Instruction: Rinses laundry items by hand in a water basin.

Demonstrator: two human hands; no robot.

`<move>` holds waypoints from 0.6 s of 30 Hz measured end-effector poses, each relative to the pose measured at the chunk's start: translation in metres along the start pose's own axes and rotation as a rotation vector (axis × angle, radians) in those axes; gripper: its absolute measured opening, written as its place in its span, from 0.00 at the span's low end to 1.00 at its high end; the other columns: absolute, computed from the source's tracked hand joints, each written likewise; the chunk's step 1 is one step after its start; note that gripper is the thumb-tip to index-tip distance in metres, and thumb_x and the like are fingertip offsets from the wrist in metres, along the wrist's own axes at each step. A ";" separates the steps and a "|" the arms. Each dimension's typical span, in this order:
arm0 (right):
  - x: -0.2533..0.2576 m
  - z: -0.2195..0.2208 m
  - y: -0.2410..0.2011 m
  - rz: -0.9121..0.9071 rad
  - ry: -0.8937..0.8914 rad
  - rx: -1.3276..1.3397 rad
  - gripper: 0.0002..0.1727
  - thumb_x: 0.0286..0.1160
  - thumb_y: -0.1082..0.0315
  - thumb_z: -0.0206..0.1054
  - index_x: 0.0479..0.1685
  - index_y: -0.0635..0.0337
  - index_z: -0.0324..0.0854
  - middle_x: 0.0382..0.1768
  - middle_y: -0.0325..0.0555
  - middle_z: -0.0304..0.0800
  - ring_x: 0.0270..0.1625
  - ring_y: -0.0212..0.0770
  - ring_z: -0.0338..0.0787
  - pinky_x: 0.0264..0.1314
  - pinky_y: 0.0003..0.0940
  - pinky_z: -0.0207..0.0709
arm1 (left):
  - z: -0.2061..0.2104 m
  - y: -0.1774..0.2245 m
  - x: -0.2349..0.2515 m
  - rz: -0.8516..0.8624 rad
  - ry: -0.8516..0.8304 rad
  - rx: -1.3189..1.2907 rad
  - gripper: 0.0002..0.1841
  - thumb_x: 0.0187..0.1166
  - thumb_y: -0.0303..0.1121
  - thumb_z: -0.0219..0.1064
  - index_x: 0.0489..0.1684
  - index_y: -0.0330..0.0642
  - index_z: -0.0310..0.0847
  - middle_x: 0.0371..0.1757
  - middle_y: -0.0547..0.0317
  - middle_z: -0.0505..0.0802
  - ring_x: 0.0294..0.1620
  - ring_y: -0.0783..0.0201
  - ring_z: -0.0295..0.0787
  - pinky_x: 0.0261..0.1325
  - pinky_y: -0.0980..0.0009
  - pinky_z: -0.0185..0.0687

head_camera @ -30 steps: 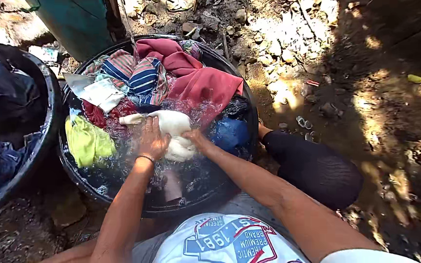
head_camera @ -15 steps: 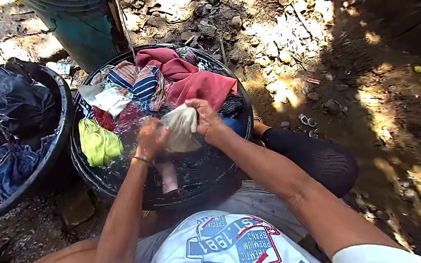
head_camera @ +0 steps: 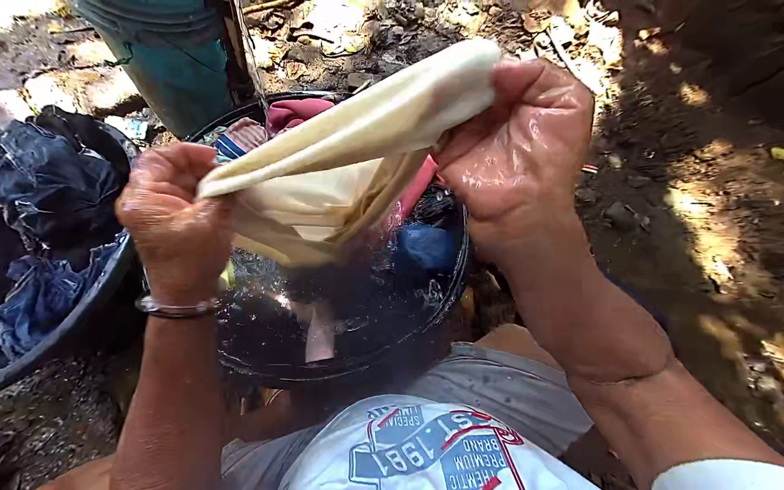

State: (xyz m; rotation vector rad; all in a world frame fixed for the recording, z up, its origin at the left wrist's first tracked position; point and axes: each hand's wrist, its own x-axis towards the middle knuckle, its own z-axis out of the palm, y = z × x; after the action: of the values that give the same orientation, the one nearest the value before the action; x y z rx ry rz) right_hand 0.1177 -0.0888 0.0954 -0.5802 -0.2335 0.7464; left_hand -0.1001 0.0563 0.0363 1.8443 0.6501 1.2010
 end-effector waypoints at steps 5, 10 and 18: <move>0.003 -0.054 0.036 0.118 -0.002 -0.385 0.18 0.88 0.65 0.41 0.39 0.56 0.78 0.36 0.44 0.91 0.38 0.40 0.92 0.43 0.40 0.89 | -0.015 -0.020 0.004 -0.032 -0.162 0.317 0.14 0.71 0.30 0.73 0.50 0.31 0.83 0.47 0.55 0.91 0.47 0.71 0.89 0.56 0.71 0.86; 0.035 -0.136 0.078 0.500 -0.165 -1.432 0.28 0.96 0.56 0.40 0.81 0.67 0.67 0.57 0.62 0.90 0.45 0.51 0.92 0.50 0.49 0.84 | 0.010 -0.090 -0.006 -0.424 -0.570 0.636 0.32 0.72 0.32 0.78 0.75 0.26 0.73 0.72 0.21 0.78 0.74 0.26 0.75 0.74 0.29 0.68; 0.055 -0.175 0.112 -0.180 -0.591 -1.957 0.25 0.66 0.69 0.69 0.63 0.74 0.82 0.63 0.75 0.81 0.71 0.71 0.80 0.71 0.65 0.73 | 0.080 -0.134 -0.055 -0.138 -0.592 0.715 0.35 0.78 0.40 0.70 0.81 0.25 0.68 0.80 0.26 0.77 0.83 0.29 0.70 0.83 0.33 0.59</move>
State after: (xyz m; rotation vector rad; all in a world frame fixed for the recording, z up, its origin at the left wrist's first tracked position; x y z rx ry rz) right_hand 0.1628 -0.0566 -0.1125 -2.1142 -1.6212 0.2666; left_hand -0.0478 0.0564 -0.1205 2.5286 0.9023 0.2773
